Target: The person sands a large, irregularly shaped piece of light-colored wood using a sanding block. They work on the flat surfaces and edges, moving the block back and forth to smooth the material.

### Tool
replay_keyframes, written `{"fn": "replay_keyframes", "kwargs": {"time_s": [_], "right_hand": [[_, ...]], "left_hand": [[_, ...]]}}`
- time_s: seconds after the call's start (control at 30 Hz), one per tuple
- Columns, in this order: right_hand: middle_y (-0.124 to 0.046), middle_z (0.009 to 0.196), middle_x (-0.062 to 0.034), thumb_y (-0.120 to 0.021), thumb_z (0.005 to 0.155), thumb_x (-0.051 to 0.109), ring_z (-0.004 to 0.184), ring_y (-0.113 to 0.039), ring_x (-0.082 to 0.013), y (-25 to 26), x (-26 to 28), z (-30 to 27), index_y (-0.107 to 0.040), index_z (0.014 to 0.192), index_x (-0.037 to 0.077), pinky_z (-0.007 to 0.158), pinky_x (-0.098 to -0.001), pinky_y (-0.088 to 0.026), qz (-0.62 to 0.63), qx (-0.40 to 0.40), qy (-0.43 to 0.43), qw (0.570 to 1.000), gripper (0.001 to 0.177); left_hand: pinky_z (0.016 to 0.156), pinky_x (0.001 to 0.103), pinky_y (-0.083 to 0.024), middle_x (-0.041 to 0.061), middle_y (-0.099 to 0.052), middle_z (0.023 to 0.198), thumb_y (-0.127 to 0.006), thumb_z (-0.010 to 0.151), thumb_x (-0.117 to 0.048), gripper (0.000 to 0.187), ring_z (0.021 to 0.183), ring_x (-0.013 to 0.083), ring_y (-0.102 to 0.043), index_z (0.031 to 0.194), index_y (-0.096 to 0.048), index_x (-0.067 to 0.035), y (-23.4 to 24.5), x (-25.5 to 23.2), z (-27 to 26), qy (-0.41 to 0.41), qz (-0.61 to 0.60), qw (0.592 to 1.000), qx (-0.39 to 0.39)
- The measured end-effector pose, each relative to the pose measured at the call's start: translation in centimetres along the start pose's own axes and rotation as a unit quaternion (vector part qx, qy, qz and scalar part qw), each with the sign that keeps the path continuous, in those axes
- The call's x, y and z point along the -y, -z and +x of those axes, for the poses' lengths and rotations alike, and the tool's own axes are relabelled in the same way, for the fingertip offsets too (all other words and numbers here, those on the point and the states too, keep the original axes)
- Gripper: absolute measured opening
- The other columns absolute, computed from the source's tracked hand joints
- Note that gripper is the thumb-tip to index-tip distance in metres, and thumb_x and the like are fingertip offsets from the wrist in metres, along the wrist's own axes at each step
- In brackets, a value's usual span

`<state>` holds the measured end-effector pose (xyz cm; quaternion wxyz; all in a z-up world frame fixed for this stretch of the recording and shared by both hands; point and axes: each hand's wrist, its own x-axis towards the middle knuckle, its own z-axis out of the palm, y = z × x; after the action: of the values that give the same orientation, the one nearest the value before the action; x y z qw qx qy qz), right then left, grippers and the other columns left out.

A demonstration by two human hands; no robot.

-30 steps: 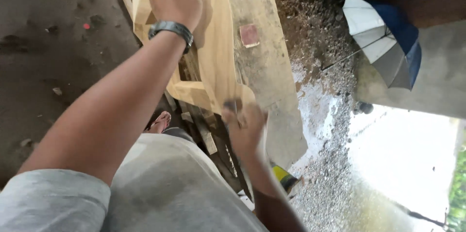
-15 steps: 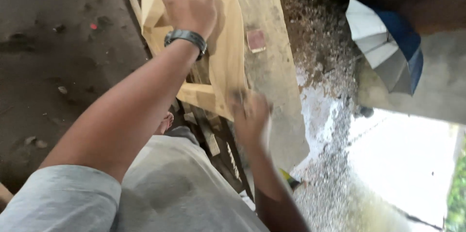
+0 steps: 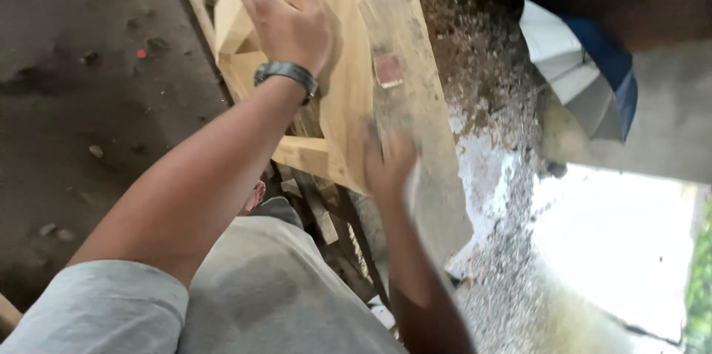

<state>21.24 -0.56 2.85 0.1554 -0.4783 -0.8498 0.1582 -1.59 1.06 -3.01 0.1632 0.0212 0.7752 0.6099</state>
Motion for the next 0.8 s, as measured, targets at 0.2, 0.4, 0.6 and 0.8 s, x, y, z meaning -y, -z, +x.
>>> {"fn": "replay_keyframes", "kwargs": {"time_s": [0.2,0.4,0.6,0.8], "right_hand": [[-0.045,0.064,0.0070,-0.060,0.098,0.056,0.053,-0.038,-0.0070,2.0,4.2,1.1,-0.052,0.075,0.017,0.046,-0.0214,-0.034,-0.030,0.075,-0.145,0.986,0.045],[-0.040,0.066,0.0075,-0.068,0.094,0.051,0.064,-0.038,-0.0115,2.7,2.1,-4.1,-0.039,0.068,0.019,0.090,-0.0328,-0.048,0.004,-0.002,-0.187,0.982,0.050],[-0.035,0.064,0.0047,-0.072,0.100,0.034,0.061,-0.028,-0.0095,1.6,3.3,-0.3,-0.040,0.068,0.018,0.054,-0.0251,-0.028,-0.043,0.032,-0.193,0.980,0.048],[-0.020,0.058,0.0007,-0.067,0.097,0.016,0.056,-0.027,-0.0140,-0.9,-1.2,-0.6,-0.021,0.065,0.015,0.056,-0.0404,-0.022,0.040,-0.140,0.069,0.987,0.056]], "left_hand": [[0.116,0.052,-0.047,0.022,-0.040,0.155,-0.062,0.103,-0.033,0.066,0.144,0.0401,-0.051,0.153,-0.028,-0.007,1.0,-1.5,-0.3,-0.031,-0.061,0.998,-0.014],[0.119,0.049,-0.047,0.022,-0.039,0.156,-0.065,0.101,-0.030,0.066,0.146,0.0374,-0.047,0.152,-0.030,-0.006,1.1,-2.7,-1.0,0.005,-0.049,0.999,-0.019],[0.115,0.053,-0.045,0.023,-0.033,0.160,-0.059,0.105,-0.039,0.071,0.149,0.0405,-0.042,0.156,-0.022,-0.005,0.9,-1.1,-0.6,-0.011,-0.035,0.999,-0.004],[0.132,0.048,-0.016,0.022,-0.016,0.170,-0.053,0.107,-0.045,0.080,0.160,0.0370,-0.012,0.160,-0.013,0.000,-0.4,0.2,-0.1,0.015,-0.006,1.000,0.022]]}}
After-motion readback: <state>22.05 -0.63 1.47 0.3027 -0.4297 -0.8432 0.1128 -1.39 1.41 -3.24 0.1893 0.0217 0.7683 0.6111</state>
